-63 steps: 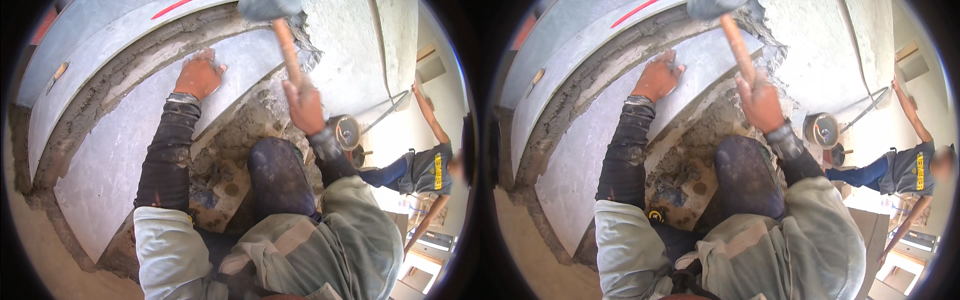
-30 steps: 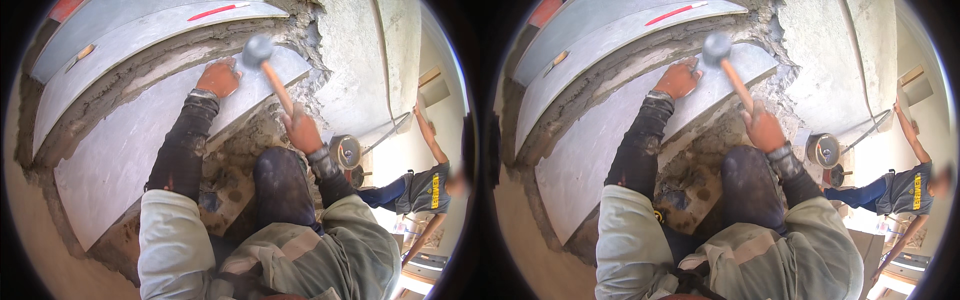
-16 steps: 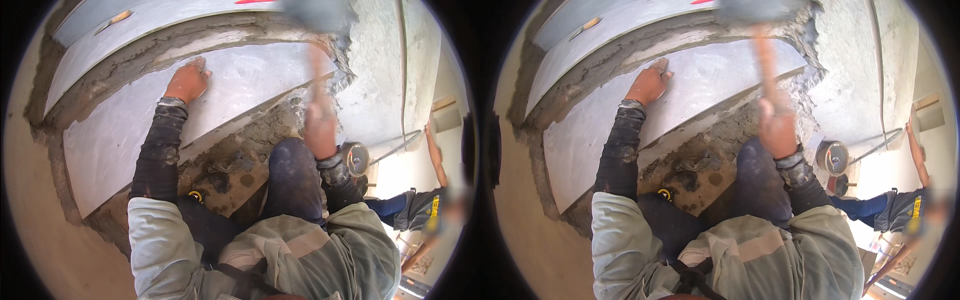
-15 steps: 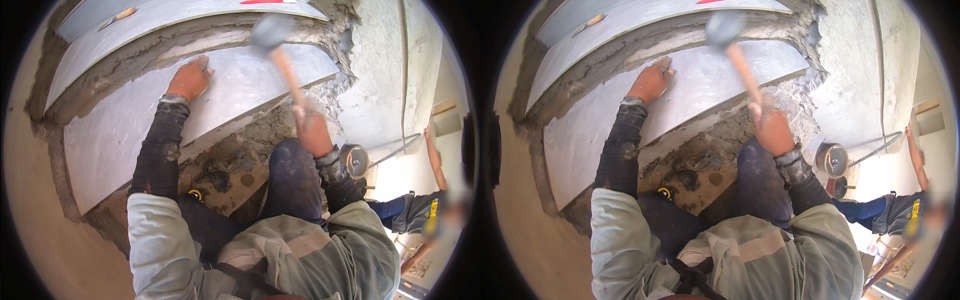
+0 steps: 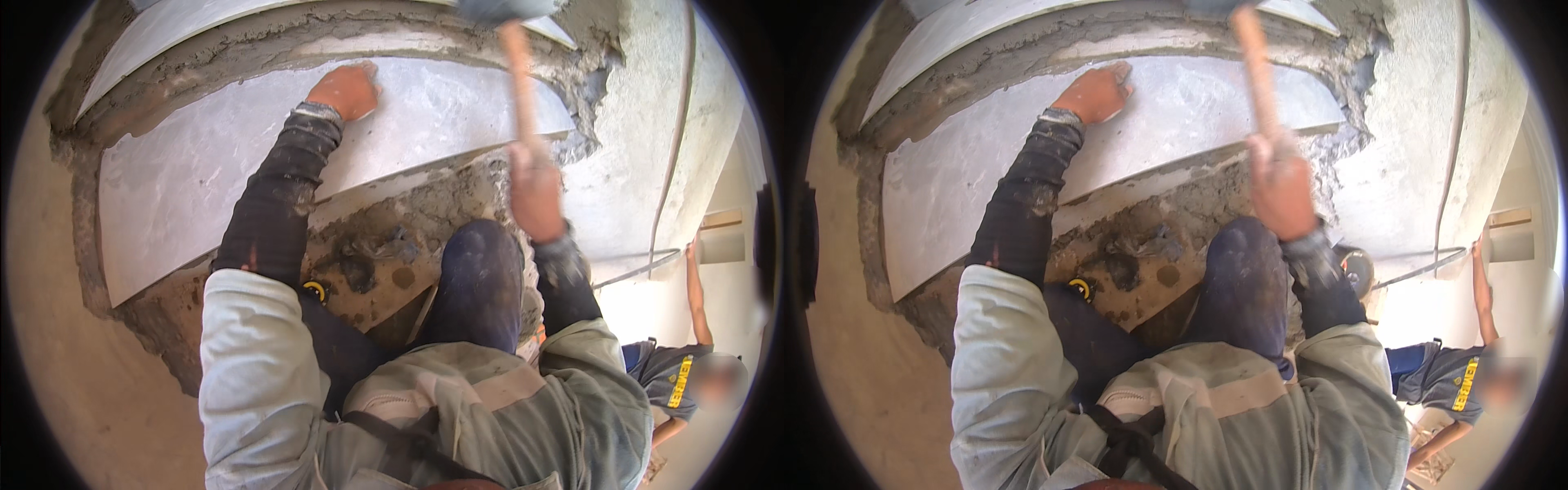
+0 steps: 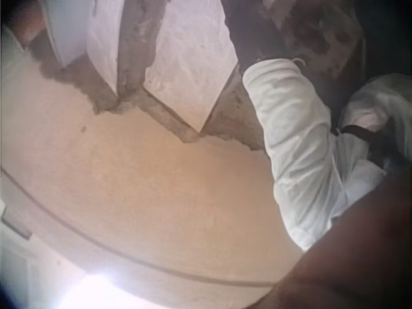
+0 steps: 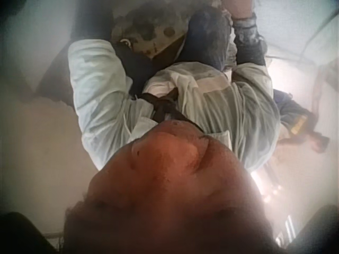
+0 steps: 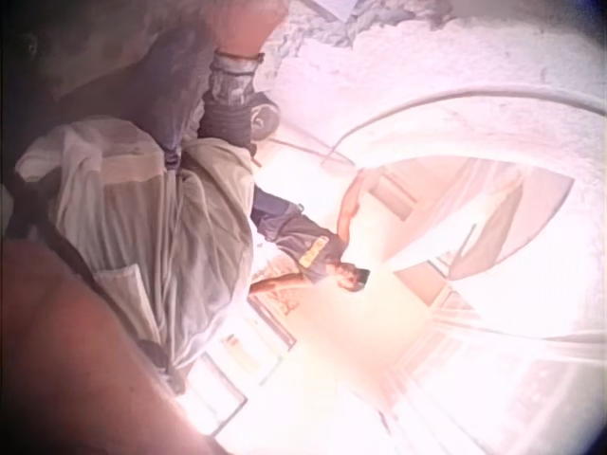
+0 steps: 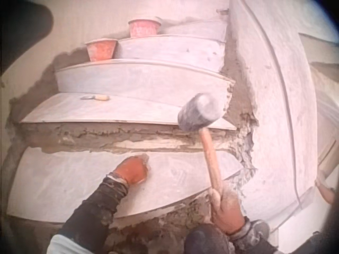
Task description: The person installs stone tiles on concrete steps by applying mortar, positioning the tiles, and tapping them into place with a rubber mallet. The person also uses a measuring tape to check the dimensions of the tiles and the stairs.
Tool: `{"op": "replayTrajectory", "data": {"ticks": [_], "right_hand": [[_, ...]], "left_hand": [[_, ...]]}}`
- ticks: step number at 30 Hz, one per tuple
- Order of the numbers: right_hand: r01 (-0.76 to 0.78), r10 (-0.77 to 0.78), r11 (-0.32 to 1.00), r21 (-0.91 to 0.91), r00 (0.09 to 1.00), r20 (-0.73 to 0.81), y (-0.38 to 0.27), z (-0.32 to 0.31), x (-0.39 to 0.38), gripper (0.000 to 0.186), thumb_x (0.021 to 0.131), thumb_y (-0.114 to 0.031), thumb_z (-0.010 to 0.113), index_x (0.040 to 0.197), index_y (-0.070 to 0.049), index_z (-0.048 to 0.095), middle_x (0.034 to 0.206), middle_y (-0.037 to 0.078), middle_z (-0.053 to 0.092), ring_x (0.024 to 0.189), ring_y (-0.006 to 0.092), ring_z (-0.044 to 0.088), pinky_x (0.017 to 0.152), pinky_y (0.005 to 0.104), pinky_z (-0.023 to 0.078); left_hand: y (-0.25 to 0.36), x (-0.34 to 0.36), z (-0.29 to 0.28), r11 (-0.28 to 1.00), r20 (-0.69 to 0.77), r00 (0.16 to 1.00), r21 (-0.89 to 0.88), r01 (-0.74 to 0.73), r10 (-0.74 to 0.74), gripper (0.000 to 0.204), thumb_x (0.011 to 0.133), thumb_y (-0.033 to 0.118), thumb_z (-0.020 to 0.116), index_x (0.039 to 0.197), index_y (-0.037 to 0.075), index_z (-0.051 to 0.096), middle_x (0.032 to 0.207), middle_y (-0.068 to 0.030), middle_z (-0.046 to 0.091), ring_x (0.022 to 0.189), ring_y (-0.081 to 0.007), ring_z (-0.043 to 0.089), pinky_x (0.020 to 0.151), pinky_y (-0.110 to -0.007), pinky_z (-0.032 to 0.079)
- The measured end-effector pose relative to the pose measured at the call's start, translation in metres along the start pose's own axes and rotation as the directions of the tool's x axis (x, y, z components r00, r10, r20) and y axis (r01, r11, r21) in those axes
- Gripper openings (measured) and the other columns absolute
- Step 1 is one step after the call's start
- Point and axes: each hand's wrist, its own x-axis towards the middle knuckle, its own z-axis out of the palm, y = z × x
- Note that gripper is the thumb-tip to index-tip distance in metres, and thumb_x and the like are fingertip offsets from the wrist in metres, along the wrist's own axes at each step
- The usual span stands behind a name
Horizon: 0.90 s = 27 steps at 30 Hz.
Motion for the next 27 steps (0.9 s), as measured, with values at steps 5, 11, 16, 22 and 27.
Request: {"op": "replayTrajectory", "data": {"ticks": [5, 11, 16, 22, 27], "right_hand": [[0.148, -0.11, 0.989, 0.027, 0.833, -0.543, -0.045, -0.058, 0.019, 0.027, 0.099, -0.025, 0.059, 0.096, 0.001, 0.056, 0.07, 0.009, 0.059, 0.05, 0.0134, 0.053, 0.044, 0.0275, 0.043], [-0.017, 0.029, 0.994, -0.112, 0.994, 0.102, -0.004, 0.005, -0.002, 0.022, 0.103, -0.024, 0.052, 0.09, -0.008, 0.058, 0.064, -0.002, 0.051, 0.053, 0.0111, 0.049, 0.046, 0.0277, 0.039], [0.11, 0.029, 0.899, 0.423, 0.95, -0.31, -0.064, -0.055, 0.019, 0.034, 0.105, -0.031, 0.05, 0.082, -0.006, 0.055, 0.058, -0.005, 0.044, 0.046, 0.0043, 0.041, 0.04, 0.0199, 0.032], [-0.031, 0.031, 0.996, 0.084, 0.999, 0.008, -0.013, -0.014, -0.002, 0.028, 0.101, -0.026, 0.054, 0.092, 0.001, 0.055, 0.059, 0.002, 0.051, 0.044, 0.0138, 0.047, 0.041, 0.0347, 0.04], [-0.003, 0.02, 0.99, 0.143, 0.993, -0.116, -0.047, -0.061, 0.004, 0.033, 0.103, -0.031, 0.053, 0.098, 0.001, 0.056, 0.061, 0.002, 0.053, 0.05, 0.0111, 0.05, 0.044, 0.0292, 0.04]], "left_hand": [[-0.001, -0.01, -0.005, 0.999, -0.015, 1.0, 0.025, 0.021, -0.021, 0.055, 0.101, 0.034, 0.046, 0.147, 0.003, 0.043, 0.147, -0.0188, 0.048, 0.131, -0.039, 0.05, 0.111, -0.044, 0.04], [-0.002, -0.003, 0.007, 1.0, -0.042, 0.999, -0.012, -0.016, 0.015, 0.057, 0.1, 0.036, 0.045, 0.147, 0.003, 0.044, 0.15, -0.0164, 0.046, 0.136, -0.0363, 0.045, 0.114, -0.044, 0.037], [-0.005, -0.007, -0.004, 0.999, 0.022, 1.0, 0.054, -0.003, 0.001, 0.057, 0.101, 0.035, 0.043, 0.15, 0.004, 0.039, 0.151, -0.0184, 0.044, 0.135, -0.038, 0.046, 0.115, -0.042, 0.035], [-0.005, -0.002, -0.004, 0.998, -0.018, 0.998, -0.024, -0.055, 0.054, 0.056, 0.101, 0.037, 0.042, 0.148, 0.006, 0.043, 0.15, -0.0178, 0.045, 0.135, -0.0376, 0.046, 0.115, -0.04, 0.036], [-0.02, -0.002, -0.007, 0.999, 0.012, 0.999, 0.006, -0.053, 0.053, 0.056, 0.101, 0.038, 0.043, 0.147, 0.006, 0.045, 0.147, -0.0178, 0.048, 0.133, -0.0387, 0.048, 0.113, -0.041, 0.036]]}}
